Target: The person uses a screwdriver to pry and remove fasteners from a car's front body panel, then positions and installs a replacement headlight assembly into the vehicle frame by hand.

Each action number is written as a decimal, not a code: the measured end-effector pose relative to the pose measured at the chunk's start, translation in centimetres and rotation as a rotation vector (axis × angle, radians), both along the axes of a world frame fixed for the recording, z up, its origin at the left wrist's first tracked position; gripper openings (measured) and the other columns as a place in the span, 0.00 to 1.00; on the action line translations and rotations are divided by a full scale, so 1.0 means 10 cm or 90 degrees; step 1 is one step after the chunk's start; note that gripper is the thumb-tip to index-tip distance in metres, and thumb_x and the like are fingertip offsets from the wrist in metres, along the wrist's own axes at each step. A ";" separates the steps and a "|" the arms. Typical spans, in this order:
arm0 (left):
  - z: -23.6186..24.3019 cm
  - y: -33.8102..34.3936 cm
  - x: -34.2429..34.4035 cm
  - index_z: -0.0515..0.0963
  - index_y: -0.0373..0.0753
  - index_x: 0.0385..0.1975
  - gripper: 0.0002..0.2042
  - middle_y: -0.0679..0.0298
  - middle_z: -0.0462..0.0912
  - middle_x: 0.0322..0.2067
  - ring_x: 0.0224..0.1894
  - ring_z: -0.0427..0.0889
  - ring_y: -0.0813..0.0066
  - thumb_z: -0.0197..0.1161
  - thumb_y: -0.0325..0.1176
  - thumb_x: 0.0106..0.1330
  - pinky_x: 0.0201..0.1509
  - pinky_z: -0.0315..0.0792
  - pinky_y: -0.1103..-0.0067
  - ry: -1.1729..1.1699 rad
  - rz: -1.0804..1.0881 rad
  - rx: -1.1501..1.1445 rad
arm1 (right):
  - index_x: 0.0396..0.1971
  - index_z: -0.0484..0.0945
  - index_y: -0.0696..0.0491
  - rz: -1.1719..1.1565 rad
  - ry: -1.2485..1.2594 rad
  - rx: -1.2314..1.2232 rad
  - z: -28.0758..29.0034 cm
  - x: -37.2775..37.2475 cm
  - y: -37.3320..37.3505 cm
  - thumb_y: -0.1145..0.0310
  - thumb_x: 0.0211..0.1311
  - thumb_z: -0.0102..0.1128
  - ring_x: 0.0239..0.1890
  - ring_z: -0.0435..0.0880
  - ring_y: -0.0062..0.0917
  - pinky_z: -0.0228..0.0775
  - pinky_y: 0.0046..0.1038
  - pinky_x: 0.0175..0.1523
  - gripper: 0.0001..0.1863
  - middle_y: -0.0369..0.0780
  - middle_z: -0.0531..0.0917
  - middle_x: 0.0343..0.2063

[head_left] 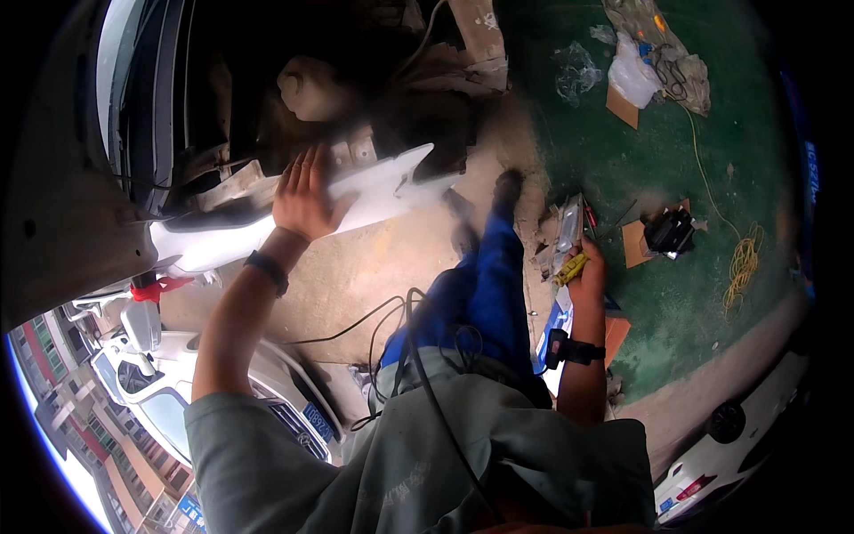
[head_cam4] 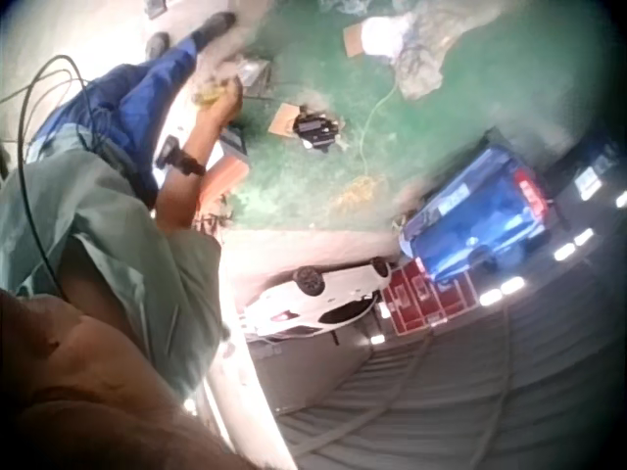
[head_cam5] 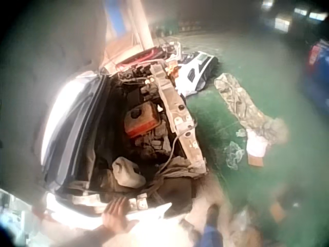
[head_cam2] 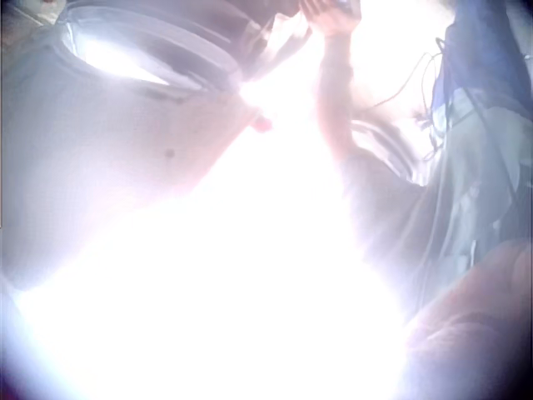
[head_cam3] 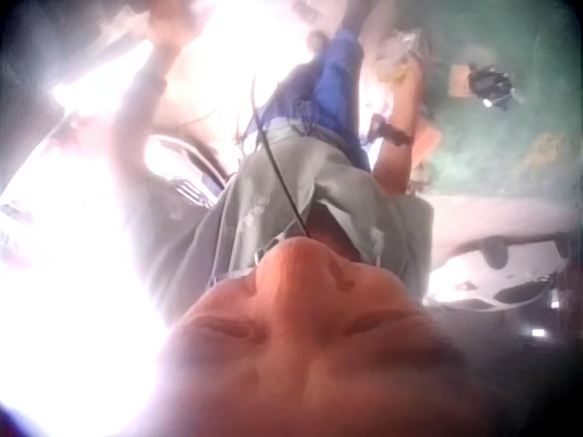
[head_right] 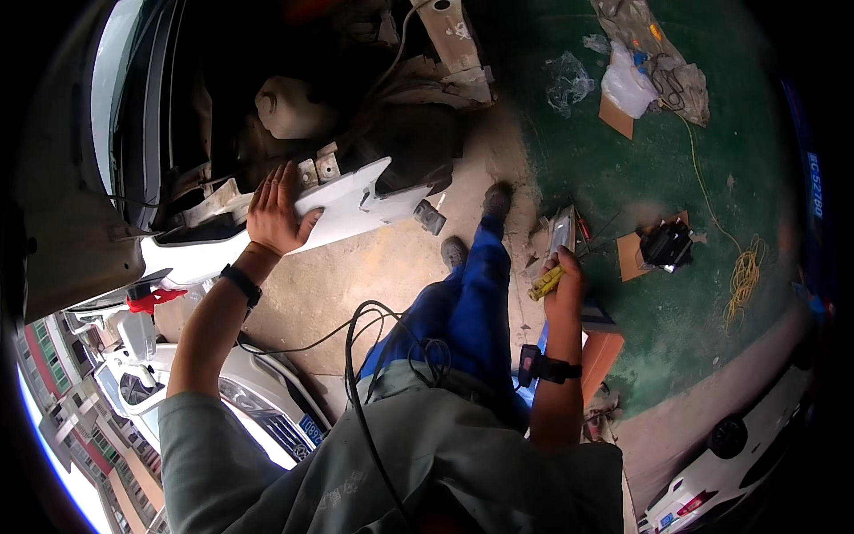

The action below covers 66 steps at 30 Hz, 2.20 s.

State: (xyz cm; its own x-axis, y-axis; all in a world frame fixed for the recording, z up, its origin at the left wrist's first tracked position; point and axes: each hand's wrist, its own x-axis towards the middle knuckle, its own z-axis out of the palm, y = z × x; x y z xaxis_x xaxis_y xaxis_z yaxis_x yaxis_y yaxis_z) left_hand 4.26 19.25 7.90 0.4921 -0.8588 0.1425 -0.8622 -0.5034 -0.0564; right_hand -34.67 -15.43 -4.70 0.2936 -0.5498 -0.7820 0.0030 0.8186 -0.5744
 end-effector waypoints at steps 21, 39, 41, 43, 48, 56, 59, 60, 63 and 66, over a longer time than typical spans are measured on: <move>-0.22 0.00 -0.01 0.64 0.31 0.66 0.32 0.44 0.73 0.60 0.63 0.71 0.44 0.47 0.51 0.70 0.68 0.64 0.58 0.053 0.046 -0.032 | 0.44 0.75 0.50 -0.051 0.003 -0.024 1.14 -0.89 -0.83 0.67 0.63 0.58 0.29 0.81 0.24 0.72 0.25 0.28 0.10 0.39 0.84 0.35; 0.09 -0.01 0.15 0.54 0.27 0.68 0.27 0.36 0.59 0.67 0.69 0.60 0.40 0.39 0.40 0.76 0.74 0.56 0.58 0.308 0.179 0.203 | 0.40 0.77 0.49 -0.397 -0.051 0.080 0.53 -2.06 -1.45 0.67 0.63 0.60 0.38 0.84 0.24 0.74 0.26 0.32 0.07 0.37 0.82 0.34; 0.14 -0.05 0.35 0.59 0.28 0.66 0.25 0.35 0.58 0.67 0.69 0.58 0.38 0.43 0.37 0.74 0.73 0.56 0.56 0.311 0.114 0.325 | 0.44 0.78 0.53 -0.505 -0.016 0.109 0.79 -1.98 -1.55 0.65 0.67 0.57 0.34 0.84 0.26 0.71 0.22 0.26 0.11 0.38 0.82 0.34; 0.22 -0.24 0.47 0.72 0.28 0.53 0.19 0.37 0.52 0.69 0.72 0.49 0.37 0.48 0.34 0.70 0.73 0.55 0.55 0.354 0.141 0.494 | 0.44 0.78 0.52 -0.482 -0.030 0.091 0.71 -2.11 -1.59 0.65 0.66 0.57 0.34 0.84 0.26 0.71 0.22 0.27 0.10 0.38 0.83 0.35; 0.03 -0.69 0.98 0.78 0.33 0.39 0.14 0.44 0.71 0.54 0.57 0.70 0.46 0.51 0.38 0.69 0.60 0.67 0.54 0.444 0.144 0.520 | 0.42 0.78 0.51 -0.496 -0.058 0.061 0.61 -2.24 -1.70 0.64 0.65 0.58 0.33 0.84 0.24 0.71 0.21 0.27 0.10 0.38 0.84 0.37; 0.04 -3.41 1.39 0.79 0.38 0.35 0.10 0.53 0.81 0.36 0.40 0.81 0.50 0.56 0.38 0.68 0.44 0.75 0.57 0.418 -0.239 0.640 | 0.38 0.76 0.54 -0.692 -0.091 0.105 0.72 -2.22 -1.98 0.65 0.65 0.57 0.33 0.84 0.26 0.72 0.19 0.25 0.09 0.41 0.82 0.32; -0.10 -4.69 1.40 0.80 0.39 0.34 0.08 0.54 0.84 0.31 0.36 0.84 0.51 0.58 0.37 0.66 0.40 0.77 0.59 0.370 -0.418 0.586 | 0.39 0.76 0.54 -0.701 0.021 -0.100 0.71 -2.03 -1.80 0.63 0.64 0.55 0.32 0.84 0.26 0.73 0.21 0.25 0.10 0.43 0.82 0.32; -0.32 -5.02 1.63 0.80 0.39 0.35 0.08 0.54 0.84 0.32 0.37 0.84 0.51 0.59 0.35 0.65 0.40 0.78 0.61 0.395 -0.420 0.561 | 0.40 0.76 0.54 -0.810 -0.057 0.024 0.89 -1.98 -1.97 0.63 0.65 0.54 0.31 0.83 0.26 0.72 0.21 0.25 0.11 0.43 0.82 0.32; -0.81 -6.01 2.15 0.80 0.37 0.36 0.07 0.51 0.83 0.34 0.39 0.84 0.52 0.59 0.32 0.63 0.42 0.78 0.63 0.538 -0.384 0.553 | 0.39 0.77 0.55 -0.834 -0.038 0.033 0.85 -1.86 -1.97 0.62 0.66 0.53 0.30 0.83 0.25 0.71 0.20 0.24 0.12 0.43 0.82 0.30; -0.75 -7.07 2.07 0.79 0.32 0.41 0.16 0.43 0.82 0.41 0.47 0.79 0.41 0.50 0.39 0.69 0.52 0.73 0.58 0.310 -0.365 0.744 | 0.42 0.77 0.57 -0.832 -0.027 0.068 0.62 -1.81 -1.85 0.65 0.69 0.51 0.33 0.83 0.24 0.71 0.20 0.25 0.11 0.43 0.81 0.35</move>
